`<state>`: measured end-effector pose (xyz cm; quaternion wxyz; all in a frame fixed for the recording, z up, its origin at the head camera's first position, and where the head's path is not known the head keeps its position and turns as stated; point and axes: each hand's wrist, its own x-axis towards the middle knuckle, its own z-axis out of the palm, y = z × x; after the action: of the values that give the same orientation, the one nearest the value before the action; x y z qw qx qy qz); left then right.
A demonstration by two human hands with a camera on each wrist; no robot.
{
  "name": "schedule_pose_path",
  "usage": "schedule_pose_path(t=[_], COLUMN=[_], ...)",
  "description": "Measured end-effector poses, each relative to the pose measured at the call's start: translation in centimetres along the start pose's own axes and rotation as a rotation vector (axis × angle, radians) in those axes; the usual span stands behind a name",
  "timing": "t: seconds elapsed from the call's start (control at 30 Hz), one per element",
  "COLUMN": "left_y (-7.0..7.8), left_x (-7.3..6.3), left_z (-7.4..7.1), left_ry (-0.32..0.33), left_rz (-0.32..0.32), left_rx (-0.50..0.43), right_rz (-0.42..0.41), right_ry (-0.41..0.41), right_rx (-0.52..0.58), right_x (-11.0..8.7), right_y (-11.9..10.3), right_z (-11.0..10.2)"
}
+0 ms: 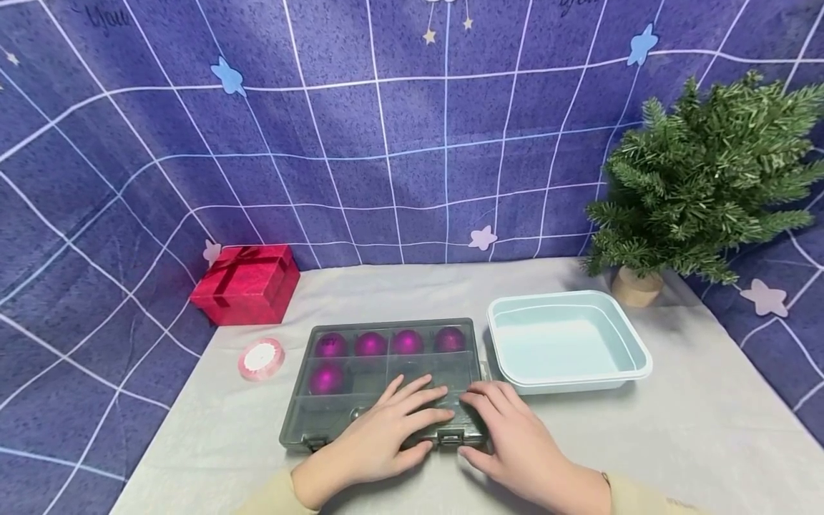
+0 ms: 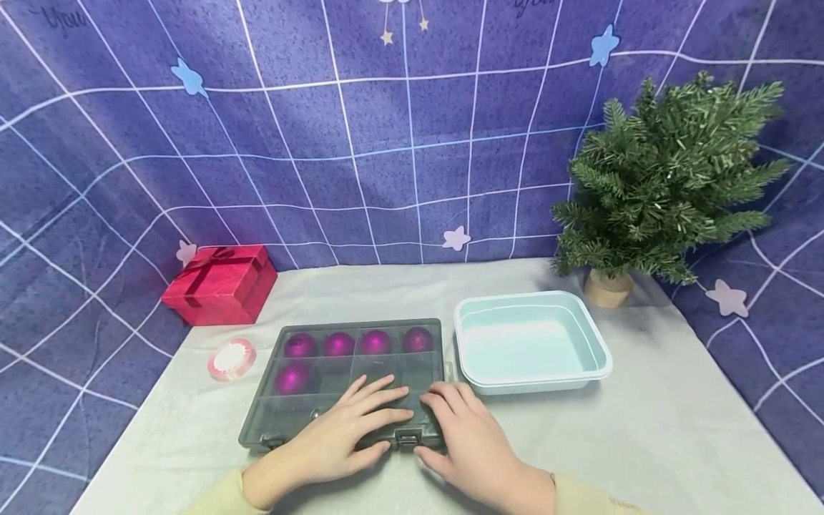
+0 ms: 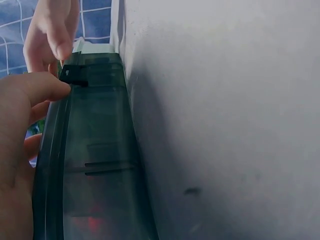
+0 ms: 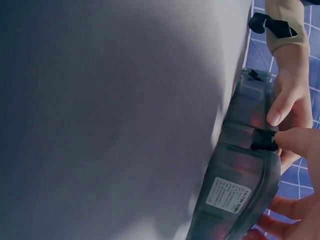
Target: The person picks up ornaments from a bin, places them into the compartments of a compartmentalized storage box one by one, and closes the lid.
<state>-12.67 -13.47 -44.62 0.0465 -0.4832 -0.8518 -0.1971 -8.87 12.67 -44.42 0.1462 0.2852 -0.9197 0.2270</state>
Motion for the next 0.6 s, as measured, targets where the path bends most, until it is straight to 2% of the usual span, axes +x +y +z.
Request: schedule_pose_path(t=[0.37, 0.6], left_y=[0.1, 0.1], left_x=[0.2, 0.1], left_z=[-0.1, 0.0], left_ry=[0.003, 0.016], left_rz=[0.006, 0.015], left_rx=[-0.003, -0.018], right_rz=[0.066, 0.047], right_ry=[-0.083, -0.090], right_rx=[0.004, -0.039], right_x=[1.3, 1.5], right_y=[-0.5, -0.6], right_z=[0.6, 0.3])
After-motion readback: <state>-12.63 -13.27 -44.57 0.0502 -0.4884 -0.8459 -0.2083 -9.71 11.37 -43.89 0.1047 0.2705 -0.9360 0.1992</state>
